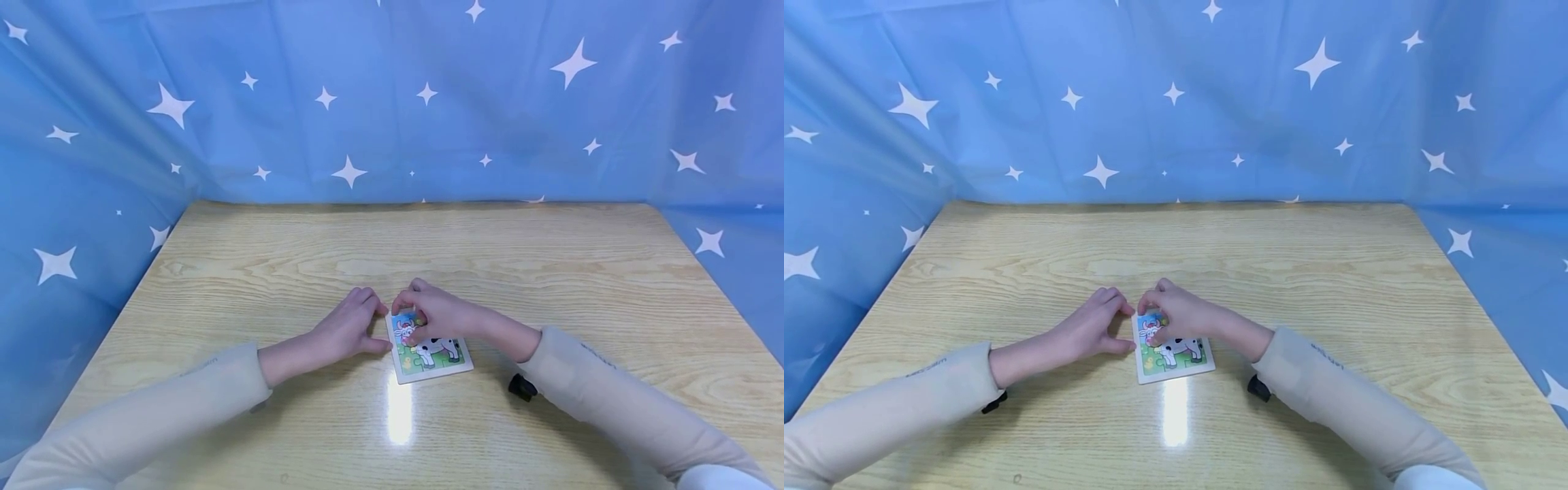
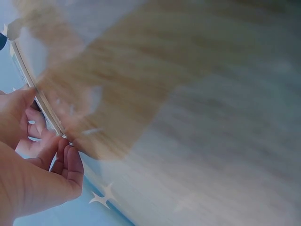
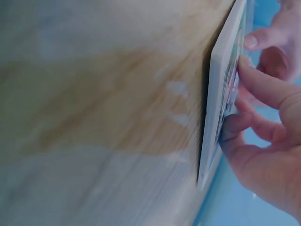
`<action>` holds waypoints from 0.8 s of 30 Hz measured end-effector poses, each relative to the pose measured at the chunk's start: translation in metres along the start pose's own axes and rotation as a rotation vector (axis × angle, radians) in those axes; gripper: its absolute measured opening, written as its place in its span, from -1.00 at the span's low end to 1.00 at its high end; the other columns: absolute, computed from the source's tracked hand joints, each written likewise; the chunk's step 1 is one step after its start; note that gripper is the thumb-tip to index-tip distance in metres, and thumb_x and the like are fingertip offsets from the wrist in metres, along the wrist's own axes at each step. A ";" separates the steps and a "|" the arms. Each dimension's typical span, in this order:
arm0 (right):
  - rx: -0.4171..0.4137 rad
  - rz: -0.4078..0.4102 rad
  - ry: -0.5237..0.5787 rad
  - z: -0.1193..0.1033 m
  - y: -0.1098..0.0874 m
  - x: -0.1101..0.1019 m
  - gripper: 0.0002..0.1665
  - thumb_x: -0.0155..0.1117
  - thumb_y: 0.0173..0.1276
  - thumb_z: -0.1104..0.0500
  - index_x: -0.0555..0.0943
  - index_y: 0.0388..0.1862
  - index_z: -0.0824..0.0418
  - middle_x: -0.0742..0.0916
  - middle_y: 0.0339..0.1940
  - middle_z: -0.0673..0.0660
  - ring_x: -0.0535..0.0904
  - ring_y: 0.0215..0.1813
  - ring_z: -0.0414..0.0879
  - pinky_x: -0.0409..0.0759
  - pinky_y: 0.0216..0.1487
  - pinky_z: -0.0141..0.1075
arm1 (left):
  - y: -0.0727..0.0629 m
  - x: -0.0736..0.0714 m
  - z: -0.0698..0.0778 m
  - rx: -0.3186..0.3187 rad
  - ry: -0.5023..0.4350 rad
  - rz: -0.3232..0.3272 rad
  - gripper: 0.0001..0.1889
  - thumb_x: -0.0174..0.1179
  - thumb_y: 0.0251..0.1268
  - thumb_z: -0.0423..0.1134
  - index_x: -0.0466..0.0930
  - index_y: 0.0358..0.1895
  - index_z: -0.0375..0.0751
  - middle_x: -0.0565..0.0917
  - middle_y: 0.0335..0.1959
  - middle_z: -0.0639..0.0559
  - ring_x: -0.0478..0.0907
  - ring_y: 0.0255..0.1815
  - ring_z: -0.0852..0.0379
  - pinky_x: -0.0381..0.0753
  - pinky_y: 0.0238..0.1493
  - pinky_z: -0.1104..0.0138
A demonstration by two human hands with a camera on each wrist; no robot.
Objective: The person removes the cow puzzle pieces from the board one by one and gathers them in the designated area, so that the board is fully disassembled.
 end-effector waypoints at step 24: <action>0.040 -0.106 -0.025 -0.003 0.010 0.002 -0.50 0.63 0.40 0.30 0.61 0.22 0.32 0.52 0.07 0.10 0.47 0.06 -0.06 0.49 0.17 -0.26 | 0.002 0.007 -0.008 -0.018 -0.021 0.009 -0.43 0.74 0.11 -0.18 0.71 0.07 -0.45 0.66 0.00 -0.11 0.51 0.06 -0.04 0.63 0.20 0.07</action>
Point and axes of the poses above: each hand's wrist, its own y-axis towards the middle knuckle, its own x-axis out of the palm, z = x × y, the point moved 6 cm from there along y, towards the middle knuckle
